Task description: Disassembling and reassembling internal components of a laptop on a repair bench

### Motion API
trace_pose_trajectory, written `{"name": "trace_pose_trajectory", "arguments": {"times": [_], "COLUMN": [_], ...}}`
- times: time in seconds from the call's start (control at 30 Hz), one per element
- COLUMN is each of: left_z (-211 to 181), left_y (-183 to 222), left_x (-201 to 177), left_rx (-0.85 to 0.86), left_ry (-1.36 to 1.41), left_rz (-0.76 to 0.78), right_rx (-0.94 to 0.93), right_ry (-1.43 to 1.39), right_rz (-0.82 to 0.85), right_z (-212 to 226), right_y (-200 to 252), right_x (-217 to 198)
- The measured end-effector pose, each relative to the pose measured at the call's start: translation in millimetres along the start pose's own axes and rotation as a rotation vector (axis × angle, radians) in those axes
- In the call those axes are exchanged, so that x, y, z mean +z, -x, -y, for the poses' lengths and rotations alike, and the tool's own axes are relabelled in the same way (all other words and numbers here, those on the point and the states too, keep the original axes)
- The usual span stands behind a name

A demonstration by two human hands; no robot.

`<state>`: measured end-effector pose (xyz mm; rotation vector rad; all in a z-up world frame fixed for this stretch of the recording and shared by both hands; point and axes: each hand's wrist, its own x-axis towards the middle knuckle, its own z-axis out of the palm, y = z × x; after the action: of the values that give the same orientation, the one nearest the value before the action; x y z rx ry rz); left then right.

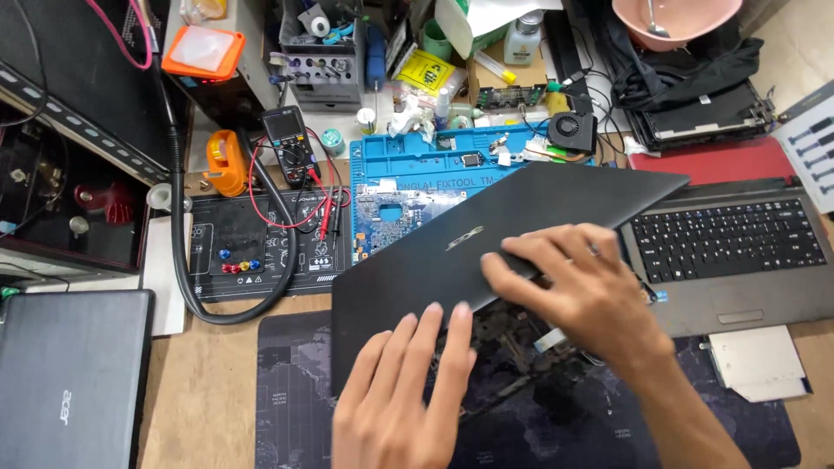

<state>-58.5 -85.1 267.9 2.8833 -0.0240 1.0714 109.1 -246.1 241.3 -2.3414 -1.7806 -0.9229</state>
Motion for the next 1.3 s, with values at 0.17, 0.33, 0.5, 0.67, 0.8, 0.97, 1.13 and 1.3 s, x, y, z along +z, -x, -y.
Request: {"name": "trace_pose_trajectory", "arguments": {"times": [0.17,0.33,0.5,0.67,0.8,0.97,1.13,1.3], "left_z": [14.8,36.8,52.1,79.9,101.5,118.6,129.7,127.7], "left_y": [-1.2,-5.0,-10.4,-11.2,-16.4,-12.8,1.2,8.2], "left_x": [33.6,49.9,44.4,56.7,50.1,39.6,29.9,22.8], "left_rx": [0.092,0.104,-0.012,-0.099,-0.235,-0.284,-0.273,-0.314], "left_ry": [-0.099,-0.069,0.038,-0.035,0.069,0.104,0.033,-0.071], "left_rz": [0.061,0.03,-0.066,-0.063,-0.093,-0.206,-0.275,-0.24], "right_rx": [-0.021,0.056,0.607,1.109,1.275,1.088,1.206,1.376], "right_ry": [-0.055,-0.206,-0.282,-0.427,-0.586,-0.55,-0.488,-0.214], "right_rz": [-0.062,-0.125,-0.788,-0.774,-0.193,0.287,0.004,0.065], "right_z": [11.6,-0.4,-0.4,27.5,47.8,65.5,62.8,66.0], "right_y": [-9.5,14.7,68.8,141.2,197.9,223.0,201.3,196.6], "right_x": [5.4,11.7,23.5,30.2,54.6,89.6,92.3,103.9]}}
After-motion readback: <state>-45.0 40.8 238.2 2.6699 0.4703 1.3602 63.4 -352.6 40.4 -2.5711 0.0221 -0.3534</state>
